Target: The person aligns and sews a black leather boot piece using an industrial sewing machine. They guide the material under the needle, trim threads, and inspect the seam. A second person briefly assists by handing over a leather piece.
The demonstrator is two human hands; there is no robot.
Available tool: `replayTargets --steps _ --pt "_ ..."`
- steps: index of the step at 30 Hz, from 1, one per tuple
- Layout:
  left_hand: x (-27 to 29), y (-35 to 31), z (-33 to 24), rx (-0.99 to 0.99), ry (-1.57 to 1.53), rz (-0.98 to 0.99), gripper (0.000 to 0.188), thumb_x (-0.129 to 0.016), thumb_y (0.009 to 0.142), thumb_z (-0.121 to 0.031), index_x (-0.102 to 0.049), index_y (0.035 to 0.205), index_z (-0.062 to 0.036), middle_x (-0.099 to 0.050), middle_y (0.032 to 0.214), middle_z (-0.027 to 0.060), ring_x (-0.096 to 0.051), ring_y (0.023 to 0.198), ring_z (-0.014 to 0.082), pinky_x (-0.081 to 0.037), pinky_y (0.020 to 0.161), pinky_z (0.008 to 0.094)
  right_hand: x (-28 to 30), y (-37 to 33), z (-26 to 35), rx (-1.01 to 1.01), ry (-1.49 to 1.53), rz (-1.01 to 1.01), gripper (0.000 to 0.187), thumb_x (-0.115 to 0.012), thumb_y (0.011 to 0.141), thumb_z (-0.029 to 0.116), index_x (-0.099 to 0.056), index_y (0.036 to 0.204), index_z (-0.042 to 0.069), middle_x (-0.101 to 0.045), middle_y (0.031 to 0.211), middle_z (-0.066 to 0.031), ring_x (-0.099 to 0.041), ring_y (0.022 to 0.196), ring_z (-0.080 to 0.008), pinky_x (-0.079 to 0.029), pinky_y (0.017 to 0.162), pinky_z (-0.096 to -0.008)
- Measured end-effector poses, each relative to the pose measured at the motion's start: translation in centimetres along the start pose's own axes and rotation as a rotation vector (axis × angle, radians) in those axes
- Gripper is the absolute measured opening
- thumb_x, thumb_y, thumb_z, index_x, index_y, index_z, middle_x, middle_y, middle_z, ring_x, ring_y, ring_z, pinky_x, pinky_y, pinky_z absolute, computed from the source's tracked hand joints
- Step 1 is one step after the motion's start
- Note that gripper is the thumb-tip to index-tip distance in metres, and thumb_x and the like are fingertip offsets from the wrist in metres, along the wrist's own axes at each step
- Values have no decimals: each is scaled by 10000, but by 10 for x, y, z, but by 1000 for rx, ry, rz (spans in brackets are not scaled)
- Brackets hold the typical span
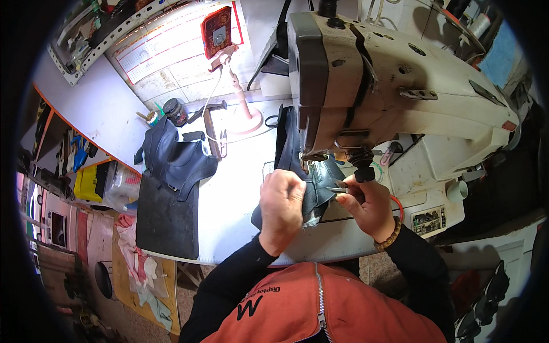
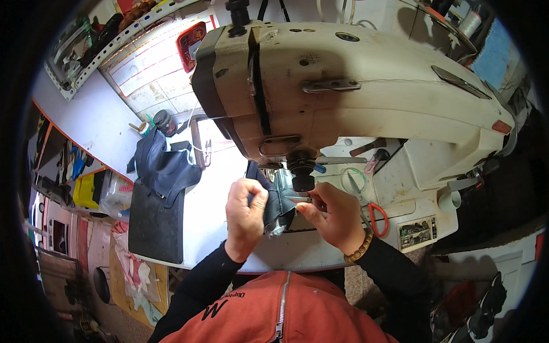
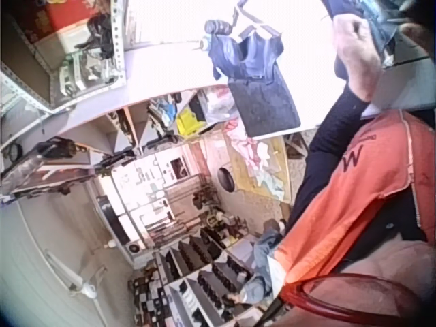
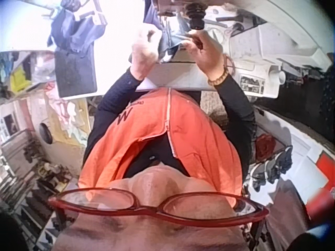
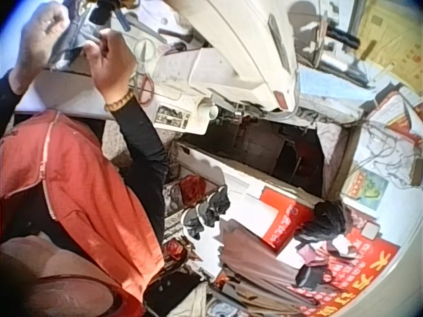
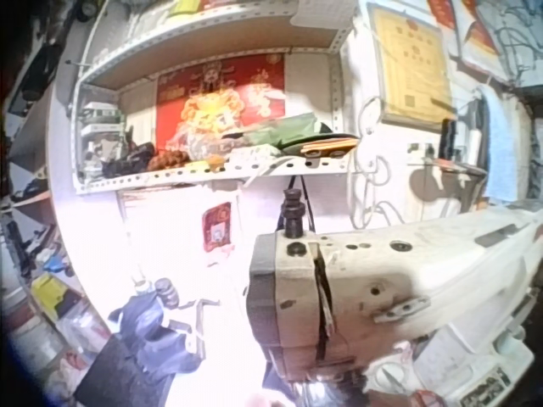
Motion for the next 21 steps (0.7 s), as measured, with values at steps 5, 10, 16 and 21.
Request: replayTargets --steps 5,10,16,21 --pt "16 7 17 116 -56 -109 107 -644 904 33 -547 886 -6 -554 795 102 -547 716 242 -470 678 319 -2 8 4 118 -257 40 313 -748 868 351 -589 895 83 -541 699 -59 -571 593 -236 -437 525 -355" --pt "16 1 11 9 -55 -16 122 -649 871 44 -557 924 -16 -574 842 78 -573 810 211 -476 765 324 -2 16 17 227 -510 61 261 -736 863 328 -602 924 112 -538 743 -46 -592 630 -244 -452 527 -379" --pt "11 -14 6 112 -167 22 198 -707 821 -9 -628 1001 -25 -588 971 99 -575 924 257 -468 851 338 -8 25 24 331 -464 34 302 -788 843 264 -600 1016 103 -643 819 -58 -634 607 -227 -470 532 -343" --pt "0 -14 2 29 -77 56 285 -788 748 -56 -671 1007 -43 -585 985 97 -552 958 276 -446 862 363 -15 23 20 240 -294 45 311 -798 841 245 -599 1018 86 -644 801 -59 -647 608 -196 -487 534 -312"
Point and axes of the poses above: each hand's wrist, its own y-axis towards the middle knuckle, its own x-axis out of the back of the hand, z = x × y, the point moved 3 cm from there along y, towards the middle knuckle
